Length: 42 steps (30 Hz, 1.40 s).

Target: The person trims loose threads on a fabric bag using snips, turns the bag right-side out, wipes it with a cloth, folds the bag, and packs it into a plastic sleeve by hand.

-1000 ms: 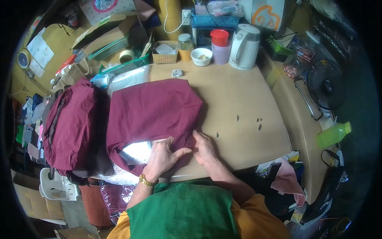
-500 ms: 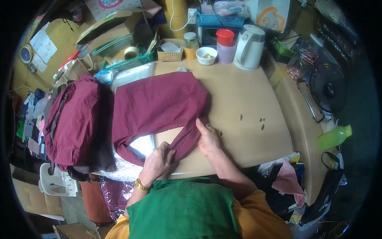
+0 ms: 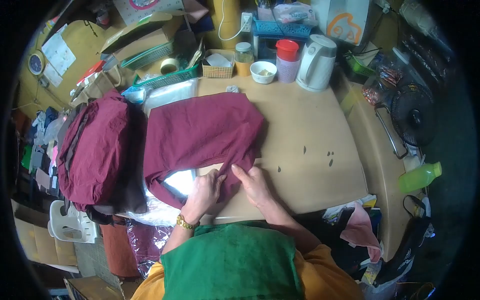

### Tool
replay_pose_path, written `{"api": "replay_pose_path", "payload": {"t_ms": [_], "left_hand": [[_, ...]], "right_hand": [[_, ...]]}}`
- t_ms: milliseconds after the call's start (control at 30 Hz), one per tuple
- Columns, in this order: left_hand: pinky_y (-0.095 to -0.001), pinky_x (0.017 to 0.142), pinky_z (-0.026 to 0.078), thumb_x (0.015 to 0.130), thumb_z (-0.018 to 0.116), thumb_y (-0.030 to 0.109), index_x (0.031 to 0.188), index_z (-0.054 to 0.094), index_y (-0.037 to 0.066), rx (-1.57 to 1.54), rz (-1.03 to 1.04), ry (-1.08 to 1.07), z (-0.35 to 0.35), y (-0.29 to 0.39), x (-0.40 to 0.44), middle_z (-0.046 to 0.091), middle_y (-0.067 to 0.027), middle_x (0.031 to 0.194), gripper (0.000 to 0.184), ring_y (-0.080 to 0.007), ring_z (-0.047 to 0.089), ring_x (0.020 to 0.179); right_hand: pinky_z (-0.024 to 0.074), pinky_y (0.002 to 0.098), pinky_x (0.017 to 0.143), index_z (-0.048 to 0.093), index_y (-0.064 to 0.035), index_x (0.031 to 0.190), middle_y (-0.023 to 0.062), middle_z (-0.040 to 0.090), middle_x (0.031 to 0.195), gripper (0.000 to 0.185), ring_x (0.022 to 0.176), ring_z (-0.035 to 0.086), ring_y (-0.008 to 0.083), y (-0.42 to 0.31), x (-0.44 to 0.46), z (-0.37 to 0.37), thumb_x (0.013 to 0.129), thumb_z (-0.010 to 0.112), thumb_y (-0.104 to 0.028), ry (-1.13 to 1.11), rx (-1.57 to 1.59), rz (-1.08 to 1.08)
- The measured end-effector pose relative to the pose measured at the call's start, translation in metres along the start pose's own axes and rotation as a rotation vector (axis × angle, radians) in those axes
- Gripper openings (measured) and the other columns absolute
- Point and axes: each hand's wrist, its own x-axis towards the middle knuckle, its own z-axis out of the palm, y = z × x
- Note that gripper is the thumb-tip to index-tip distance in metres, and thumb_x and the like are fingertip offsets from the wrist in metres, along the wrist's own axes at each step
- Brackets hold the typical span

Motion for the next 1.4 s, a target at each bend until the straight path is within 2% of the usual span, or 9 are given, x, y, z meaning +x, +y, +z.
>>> {"api": "replay_pose_path", "payload": {"t_ms": [100, 200, 367, 533, 833, 933, 1033, 1200, 1400], "left_hand": [[-0.0421, 0.053, 0.045, 0.093, 0.063, 0.022, 0.091, 0.065, -0.005, -0.16, -0.017, -0.165, -0.008, 0.004, -0.004, 0.059, -0.023, 0.063, 0.027, -0.0367, 0.057, 0.052], [-0.0401, 0.056, 0.046, 0.092, 0.064, 0.023, 0.095, 0.068, -0.003, -0.247, -0.08, -0.264, -0.017, 0.007, -0.005, 0.058, -0.0201, 0.062, 0.027, -0.0255, 0.056, 0.052], [-0.0448, 0.059, 0.046, 0.091, 0.064, 0.024, 0.092, 0.068, -0.001, -0.29, -0.078, -0.251, -0.019, 0.007, -0.009, 0.06, -0.0231, 0.065, 0.025, -0.0409, 0.061, 0.062], [-0.0487, 0.063, 0.046, 0.095, 0.058, 0.028, 0.085, 0.066, -0.002, -0.172, -0.072, -0.041, -0.001, -0.001, 0.001, 0.059, -0.0271, 0.068, 0.033, -0.0453, 0.061, 0.069], [-0.0471, 0.061, 0.047, 0.094, 0.06, 0.033, 0.081, 0.065, -0.002, -0.129, -0.097, -0.154, -0.013, 0.014, -0.005, 0.059, -0.0259, 0.067, 0.038, -0.0427, 0.062, 0.071], [-0.0436, 0.054, 0.043, 0.095, 0.059, 0.027, 0.084, 0.064, -0.003, -0.215, 0.003, 0.07, -0.01, 0.016, 0.001, 0.055, -0.0251, 0.063, 0.032, -0.0382, 0.056, 0.055], [-0.0459, 0.056, 0.044, 0.096, 0.058, 0.024, 0.084, 0.063, -0.002, -0.023, 0.107, 0.132, -0.002, 0.006, 0.018, 0.058, -0.0257, 0.068, 0.029, -0.0426, 0.059, 0.064], [-0.0491, 0.062, 0.046, 0.095, 0.059, 0.026, 0.085, 0.064, -0.001, -0.171, 0.024, 0.08, -0.005, 0.009, 0.029, 0.062, -0.0268, 0.075, 0.028, -0.0443, 0.062, 0.072], [-0.0489, 0.061, 0.047, 0.093, 0.06, 0.021, 0.086, 0.06, 0.0, -0.12, 0.031, -0.188, -0.036, 0.004, -0.002, 0.06, -0.0243, 0.07, 0.022, -0.043, 0.061, 0.068]], "right_hand": [[0.048, 0.026, 0.074, 0.069, -0.004, 0.104, -0.0016, 0.067, 0.092, 0.02, 0.08, 0.059, 0.0079, 0.001, 0.008, -0.011, 0.093, 0.066, -0.021, 0.128, 0.031, -0.001], [0.0491, 0.033, 0.09, 0.064, -0.0025, 0.116, 0.0049, 0.067, 0.11, 0.03, 0.095, 0.063, 0.0141, 0.01, 0.018, -0.027, 0.091, 0.068, -0.019, 0.159, -0.115, -0.034], [0.05, 0.0285, 0.078, 0.068, -0.007, 0.102, -0.0008, 0.067, 0.095, 0.022, 0.084, 0.061, 0.0103, -0.006, 0.019, 0.004, 0.09, 0.07, -0.025, 0.336, 0.185, -0.053], [0.0496, 0.0297, 0.083, 0.067, -0.0033, 0.107, 0.0018, 0.068, 0.102, 0.026, 0.089, 0.062, 0.012, 0.012, -0.004, -0.001, 0.088, 0.072, -0.021, 0.008, -0.084, -0.067], [0.0467, 0.0327, 0.091, 0.06, -0.0012, 0.119, 0.0062, 0.065, 0.114, 0.036, 0.1, 0.06, 0.0142, -0.012, 0.021, -0.01, 0.095, 0.063, -0.027, 0.359, 0.259, 0.057], [0.0467, 0.0314, 0.092, 0.058, -0.0007, 0.124, 0.0034, 0.065, 0.112, 0.038, 0.101, 0.06, 0.0144, 0.0, 0.008, -0.001, 0.096, 0.062, -0.026, 0.071, 0.024, -0.039], [0.0471, 0.0311, 0.09, 0.062, -0.0021, 0.119, 0.0034, 0.066, 0.108, 0.032, 0.1, 0.06, 0.0126, 0.015, 0.001, 0.007, 0.096, 0.062, -0.025, -0.033, -0.25, -0.187], [0.0391, 0.0221, 0.048, 0.067, -0.0088, 0.093, -0.0076, 0.056, 0.068, 0.029, 0.057, 0.046, 0.0019, 0.029, 0.007, 0.003, 0.096, 0.06, -0.037, 0.154, -0.047, -0.024], [0.0435, 0.0238, 0.065, 0.065, -0.006, 0.096, -0.005, 0.057, 0.078, 0.028, 0.072, 0.051, 0.0038, 0.024, 0.018, -0.02, 0.097, 0.06, -0.034, 0.259, 0.004, -0.037]]}}
